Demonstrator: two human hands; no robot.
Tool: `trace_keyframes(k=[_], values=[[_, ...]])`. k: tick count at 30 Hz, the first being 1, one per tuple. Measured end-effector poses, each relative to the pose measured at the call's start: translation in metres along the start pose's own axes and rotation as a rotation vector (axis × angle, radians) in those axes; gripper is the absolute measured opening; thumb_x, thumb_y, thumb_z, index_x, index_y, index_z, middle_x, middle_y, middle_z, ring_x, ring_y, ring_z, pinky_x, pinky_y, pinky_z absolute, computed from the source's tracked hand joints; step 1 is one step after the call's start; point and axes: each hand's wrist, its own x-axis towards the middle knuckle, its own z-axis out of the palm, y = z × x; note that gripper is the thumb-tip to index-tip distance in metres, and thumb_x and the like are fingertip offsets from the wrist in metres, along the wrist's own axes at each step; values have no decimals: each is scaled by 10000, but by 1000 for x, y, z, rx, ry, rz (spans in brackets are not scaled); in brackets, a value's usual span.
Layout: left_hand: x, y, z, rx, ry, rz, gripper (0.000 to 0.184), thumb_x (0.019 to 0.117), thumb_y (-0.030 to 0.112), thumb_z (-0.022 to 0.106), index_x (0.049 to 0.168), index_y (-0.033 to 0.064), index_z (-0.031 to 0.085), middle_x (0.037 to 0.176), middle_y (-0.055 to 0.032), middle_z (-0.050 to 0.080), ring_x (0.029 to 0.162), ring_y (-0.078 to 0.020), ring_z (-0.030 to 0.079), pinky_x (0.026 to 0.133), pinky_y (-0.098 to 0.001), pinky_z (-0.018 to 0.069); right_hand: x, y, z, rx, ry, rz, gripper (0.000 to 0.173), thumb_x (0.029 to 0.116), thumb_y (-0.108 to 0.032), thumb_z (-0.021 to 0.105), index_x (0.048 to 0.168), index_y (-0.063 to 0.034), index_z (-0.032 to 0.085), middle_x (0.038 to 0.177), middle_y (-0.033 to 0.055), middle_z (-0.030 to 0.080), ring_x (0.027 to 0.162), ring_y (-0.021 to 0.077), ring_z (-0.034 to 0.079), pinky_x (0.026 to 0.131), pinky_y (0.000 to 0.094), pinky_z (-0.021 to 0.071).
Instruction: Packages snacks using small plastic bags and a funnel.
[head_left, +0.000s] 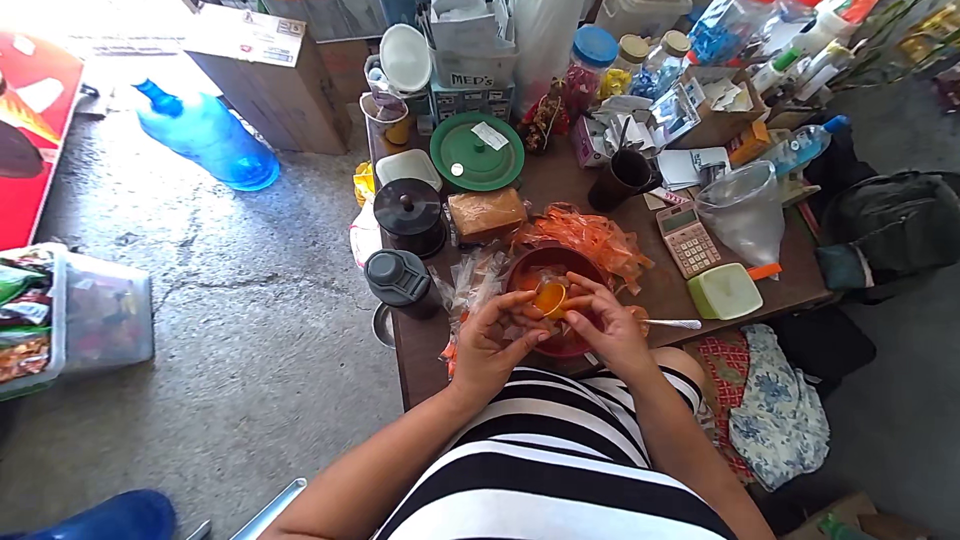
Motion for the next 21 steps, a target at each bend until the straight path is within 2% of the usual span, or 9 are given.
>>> trace_keyframes(k=[1, 3, 9, 21], values=[[0, -1, 0, 6, -9, 5, 414, 877, 10, 771, 1265, 45, 630, 1090, -11, 746, 964, -109, 726, 897, -297, 609, -4, -16, -5, 153, -30, -28, 238, 969, -269, 659, 1014, -56, 756, 1415, 124, 585, 1265, 114, 579, 991, 245, 527], [1, -3, 1, 14, -37, 12, 419, 882, 29, 774, 1273, 53, 626, 1095, -6, 743, 970, -103, 723, 896, -291, 606, -8, -36, -14, 248, -100, -70, 244, 979, -287, 663, 991, -60, 754, 1407, 112, 596, 1267, 100, 575, 1007, 243, 518], [0, -2, 4, 11, -101, 18, 447, 884, 30, 771, 1299, 37, 605, 1104, -5, 743, 979, -86, 716, 902, -275, 596, -9, -42, -19, 189, -166, -41, 272, 946, -335, 695, 952, -68, 746, 1404, 112, 590, 1273, 85, 562, 998, 224, 507], [-2, 1, 4, 16, -125, 23, 457, 884, 41, 776, 1304, 11, 599, 1088, -10, 747, 978, -90, 720, 905, -281, 598, -11, -48, -14, 179, -190, -26, 158, 914, -192, 671, 867, -49, 717, 1376, 113, 606, 1278, 72, 552, 1016, 214, 487]])
